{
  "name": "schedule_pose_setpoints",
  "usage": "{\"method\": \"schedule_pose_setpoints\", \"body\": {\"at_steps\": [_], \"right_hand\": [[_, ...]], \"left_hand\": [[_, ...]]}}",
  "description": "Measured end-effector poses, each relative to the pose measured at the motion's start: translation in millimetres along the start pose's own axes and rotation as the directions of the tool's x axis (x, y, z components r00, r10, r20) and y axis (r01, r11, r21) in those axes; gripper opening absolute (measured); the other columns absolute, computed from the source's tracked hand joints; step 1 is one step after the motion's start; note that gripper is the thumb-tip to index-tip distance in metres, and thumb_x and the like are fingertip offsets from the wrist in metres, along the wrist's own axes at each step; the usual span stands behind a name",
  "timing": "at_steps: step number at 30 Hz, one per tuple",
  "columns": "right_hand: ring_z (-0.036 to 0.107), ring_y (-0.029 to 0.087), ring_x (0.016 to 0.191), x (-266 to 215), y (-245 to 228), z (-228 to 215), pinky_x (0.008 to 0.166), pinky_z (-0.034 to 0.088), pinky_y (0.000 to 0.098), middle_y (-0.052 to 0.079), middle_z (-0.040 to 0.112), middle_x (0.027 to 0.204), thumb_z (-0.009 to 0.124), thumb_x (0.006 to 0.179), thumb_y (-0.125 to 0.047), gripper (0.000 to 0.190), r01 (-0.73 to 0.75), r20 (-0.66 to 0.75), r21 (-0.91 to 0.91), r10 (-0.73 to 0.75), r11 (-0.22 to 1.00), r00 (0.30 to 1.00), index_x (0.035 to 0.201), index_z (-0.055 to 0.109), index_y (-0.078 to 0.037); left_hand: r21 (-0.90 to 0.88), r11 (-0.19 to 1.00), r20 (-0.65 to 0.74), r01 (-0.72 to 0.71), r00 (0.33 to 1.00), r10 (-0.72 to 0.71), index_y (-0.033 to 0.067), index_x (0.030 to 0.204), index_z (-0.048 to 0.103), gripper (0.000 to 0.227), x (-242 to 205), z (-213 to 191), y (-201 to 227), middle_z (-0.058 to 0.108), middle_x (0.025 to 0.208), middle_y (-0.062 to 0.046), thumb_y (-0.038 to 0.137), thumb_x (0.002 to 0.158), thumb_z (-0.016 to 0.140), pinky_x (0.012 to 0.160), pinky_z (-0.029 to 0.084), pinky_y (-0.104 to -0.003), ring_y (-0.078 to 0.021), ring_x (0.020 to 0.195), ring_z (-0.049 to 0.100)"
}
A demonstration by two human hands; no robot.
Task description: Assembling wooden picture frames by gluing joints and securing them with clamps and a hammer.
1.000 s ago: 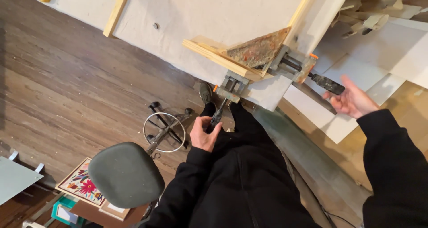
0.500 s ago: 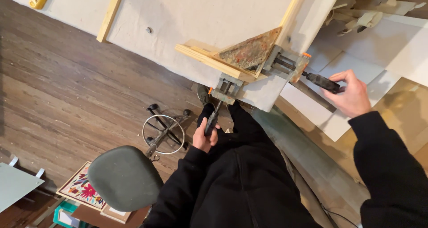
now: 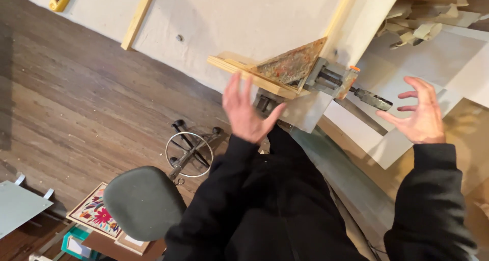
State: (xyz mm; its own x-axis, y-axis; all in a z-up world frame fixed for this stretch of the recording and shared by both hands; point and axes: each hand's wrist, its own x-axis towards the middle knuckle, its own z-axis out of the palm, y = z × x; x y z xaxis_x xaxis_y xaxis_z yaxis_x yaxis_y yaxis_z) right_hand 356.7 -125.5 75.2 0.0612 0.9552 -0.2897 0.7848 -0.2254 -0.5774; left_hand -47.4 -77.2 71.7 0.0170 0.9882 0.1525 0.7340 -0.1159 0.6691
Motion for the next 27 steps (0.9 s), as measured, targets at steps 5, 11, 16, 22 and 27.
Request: {"method": "schedule_pose_setpoints", "body": {"at_steps": [5,11,16,22,27], "right_hand": [[0.065,0.024,0.111,-6.0,-14.6,-11.8,0.085,0.061,0.0369,0.015,0.049,0.152,0.093,0.072,-0.016,0.091,-0.104,-0.017,0.067,0.105,0.992,0.994,0.152,0.051,-0.008],[0.067,0.024,0.110,-11.5,-5.2,-14.1,0.090,0.061,0.0356,0.014,0.052,0.155,0.091,0.080,-0.015,0.076,-0.053,-0.086,0.093,0.061,0.994,0.994,0.148,0.056,-0.007],[0.070,0.023,0.108,5.8,-18.7,-17.1,0.090,0.061,0.0344,0.013,0.058,0.148,0.085,0.090,-0.012,0.053,-0.006,-0.114,0.125,0.020,0.992,0.993,0.138,0.064,-0.005],[0.071,0.022,0.107,43.4,-38.3,-10.4,0.091,0.060,0.0347,0.012,0.068,0.129,0.079,0.099,-0.016,0.034,0.061,-0.081,0.172,-0.048,0.983,0.996,0.129,0.068,-0.004],[0.072,0.024,0.108,107.1,-64.2,25.8,0.097,0.056,0.0371,0.010,0.074,0.115,0.075,0.104,-0.027,0.034,0.153,-0.051,0.226,-0.146,0.962,0.988,0.124,0.065,-0.001]], "left_hand": [[0.256,0.965,0.262,-0.056,0.965,-0.013,0.0088,0.161,0.035,0.094,16.3,45.6,-15.5,0.028,0.172,-0.016,0.027,0.079,0.078,0.133,0.013,-0.056,-0.0323,0.163,0.024],[-0.020,0.975,0.271,-0.223,0.937,0.220,0.0028,0.156,0.030,0.097,47.7,40.8,2.6,0.030,0.161,-0.021,0.036,0.081,0.082,0.125,0.009,-0.058,-0.0358,0.151,0.028],[0.016,0.980,0.439,-0.198,0.882,0.171,0.0085,0.157,0.036,0.096,63.8,50.9,-14.6,0.052,0.149,-0.012,0.031,0.079,0.087,0.128,0.023,-0.053,-0.0290,0.141,0.048],[-0.124,0.962,0.346,-0.244,0.897,0.273,0.0062,0.155,0.035,0.096,85.9,35.7,-17.5,0.056,0.143,-0.016,0.036,0.081,0.090,0.123,0.034,-0.051,-0.0313,0.133,0.056],[-0.079,0.992,0.387,-0.098,0.914,0.121,0.0094,0.155,0.039,0.089,120.1,57.6,-55.3,0.055,0.146,-0.014,0.036,0.085,0.087,0.119,0.043,-0.043,-0.0299,0.134,0.055]]}}
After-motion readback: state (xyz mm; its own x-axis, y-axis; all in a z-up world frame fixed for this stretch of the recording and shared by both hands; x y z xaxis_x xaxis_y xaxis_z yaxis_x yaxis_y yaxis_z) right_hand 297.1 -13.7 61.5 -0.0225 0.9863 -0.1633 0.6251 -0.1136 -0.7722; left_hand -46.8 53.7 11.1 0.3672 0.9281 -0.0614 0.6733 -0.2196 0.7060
